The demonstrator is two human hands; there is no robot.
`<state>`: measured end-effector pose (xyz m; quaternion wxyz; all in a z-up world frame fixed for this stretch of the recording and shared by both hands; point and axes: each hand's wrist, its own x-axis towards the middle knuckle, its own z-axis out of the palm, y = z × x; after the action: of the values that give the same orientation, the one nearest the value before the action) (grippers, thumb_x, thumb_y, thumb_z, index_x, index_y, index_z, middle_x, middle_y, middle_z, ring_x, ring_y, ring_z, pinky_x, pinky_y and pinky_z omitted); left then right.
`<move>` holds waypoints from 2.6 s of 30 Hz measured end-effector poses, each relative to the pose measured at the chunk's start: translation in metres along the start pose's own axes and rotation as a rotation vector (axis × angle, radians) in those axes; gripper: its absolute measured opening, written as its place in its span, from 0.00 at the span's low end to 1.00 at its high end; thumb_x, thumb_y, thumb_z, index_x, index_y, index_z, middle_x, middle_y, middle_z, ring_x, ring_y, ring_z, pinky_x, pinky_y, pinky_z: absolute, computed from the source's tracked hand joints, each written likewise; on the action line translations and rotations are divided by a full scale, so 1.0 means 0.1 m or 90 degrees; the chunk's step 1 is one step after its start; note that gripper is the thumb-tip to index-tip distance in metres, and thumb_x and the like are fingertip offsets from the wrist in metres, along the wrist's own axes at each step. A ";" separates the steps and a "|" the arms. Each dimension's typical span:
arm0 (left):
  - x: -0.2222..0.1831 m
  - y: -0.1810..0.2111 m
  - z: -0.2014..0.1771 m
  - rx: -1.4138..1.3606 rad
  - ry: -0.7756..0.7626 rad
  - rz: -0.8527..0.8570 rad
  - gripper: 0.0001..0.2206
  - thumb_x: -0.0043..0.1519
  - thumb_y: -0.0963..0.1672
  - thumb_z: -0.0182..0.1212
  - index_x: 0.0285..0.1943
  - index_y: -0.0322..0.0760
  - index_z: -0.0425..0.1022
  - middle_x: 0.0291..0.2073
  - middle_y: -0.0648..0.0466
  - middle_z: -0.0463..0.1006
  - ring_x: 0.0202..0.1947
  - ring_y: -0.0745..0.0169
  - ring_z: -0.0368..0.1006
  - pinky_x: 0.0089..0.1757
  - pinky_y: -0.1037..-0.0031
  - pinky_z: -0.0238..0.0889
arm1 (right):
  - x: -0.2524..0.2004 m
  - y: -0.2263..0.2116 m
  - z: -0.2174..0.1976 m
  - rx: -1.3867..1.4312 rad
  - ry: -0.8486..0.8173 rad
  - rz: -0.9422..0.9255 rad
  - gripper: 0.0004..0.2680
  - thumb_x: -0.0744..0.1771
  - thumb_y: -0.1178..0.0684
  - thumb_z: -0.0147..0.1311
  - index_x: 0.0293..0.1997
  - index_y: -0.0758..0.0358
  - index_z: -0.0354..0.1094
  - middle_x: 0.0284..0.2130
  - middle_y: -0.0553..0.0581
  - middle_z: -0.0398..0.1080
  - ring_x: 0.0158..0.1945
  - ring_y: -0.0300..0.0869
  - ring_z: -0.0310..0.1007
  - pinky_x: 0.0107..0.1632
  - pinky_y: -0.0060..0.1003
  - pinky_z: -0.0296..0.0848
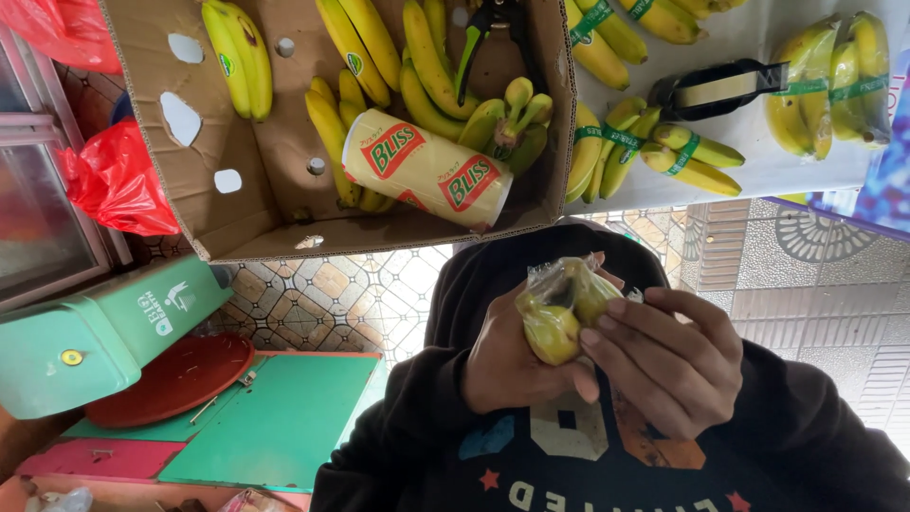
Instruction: The person is wrapping individual bananas and bunches of bananas in plastic film and securing them with tape from a dispenser.
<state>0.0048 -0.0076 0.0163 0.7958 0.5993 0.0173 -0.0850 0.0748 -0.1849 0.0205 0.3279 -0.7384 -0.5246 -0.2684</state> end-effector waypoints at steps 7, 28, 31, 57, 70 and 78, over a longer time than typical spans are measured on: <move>0.06 0.07 0.01 -0.136 0.064 -0.019 0.41 0.62 0.65 0.60 0.66 0.25 0.68 0.52 0.48 0.78 0.54 0.57 0.77 0.60 0.67 0.71 | -0.04 0.01 0.09 0.055 -0.036 0.006 0.04 0.68 0.63 0.60 0.46 0.71 0.75 0.41 0.62 0.74 0.46 0.50 0.76 0.46 0.51 0.82; 0.00 -0.06 -0.03 -0.069 0.178 -0.006 0.22 0.69 0.51 0.51 0.57 0.26 0.73 0.54 0.42 0.79 0.57 0.49 0.77 0.58 0.64 0.73 | 0.25 -0.09 0.02 0.369 -0.103 0.609 0.15 0.68 0.47 0.49 0.46 0.76 0.72 0.39 0.68 0.73 0.41 0.49 0.76 0.45 0.37 0.76; -0.04 -0.10 -0.02 -0.071 0.188 0.004 0.19 0.70 0.50 0.51 0.56 0.28 0.74 0.55 0.44 0.78 0.57 0.50 0.77 0.60 0.62 0.72 | 0.37 -0.10 -0.05 0.284 -0.169 0.587 0.07 0.65 0.58 0.63 0.43 0.70 0.76 0.40 0.64 0.75 0.22 0.34 0.62 0.26 0.25 0.56; 0.00 -0.14 -0.12 -0.264 0.117 0.102 0.22 0.67 0.49 0.57 0.48 0.18 0.77 0.48 0.30 0.79 0.45 0.45 0.81 0.43 0.57 0.77 | -0.44 0.08 0.51 0.169 0.180 0.062 0.05 0.66 0.65 0.59 0.29 0.72 0.76 0.23 0.66 0.72 0.27 0.50 0.72 0.32 0.45 0.80; 0.01 -0.22 -0.24 -0.475 0.040 -0.020 0.28 0.63 0.48 0.62 0.61 0.14 0.69 0.53 0.30 0.77 0.54 0.46 0.78 0.53 0.56 0.74 | -0.61 0.06 0.71 0.413 0.189 0.188 0.03 0.65 0.68 0.54 0.35 0.78 0.74 0.27 0.71 0.71 0.25 0.48 0.69 0.27 0.45 0.75; 0.00 -0.40 -0.31 -0.475 0.012 -0.005 0.27 0.61 0.49 0.61 0.59 0.16 0.67 0.48 0.30 0.75 0.54 0.42 0.75 0.52 0.57 0.72 | -0.83 0.00 0.67 0.541 0.142 0.270 0.16 0.61 0.50 0.53 0.42 0.78 0.75 0.36 0.72 0.72 0.41 0.56 0.72 0.44 0.52 0.74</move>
<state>0.0007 0.0112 -0.0309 0.9590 0.2685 0.0568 -0.0702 0.0528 -0.1835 -0.0836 0.7020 -0.5965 -0.3874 -0.0350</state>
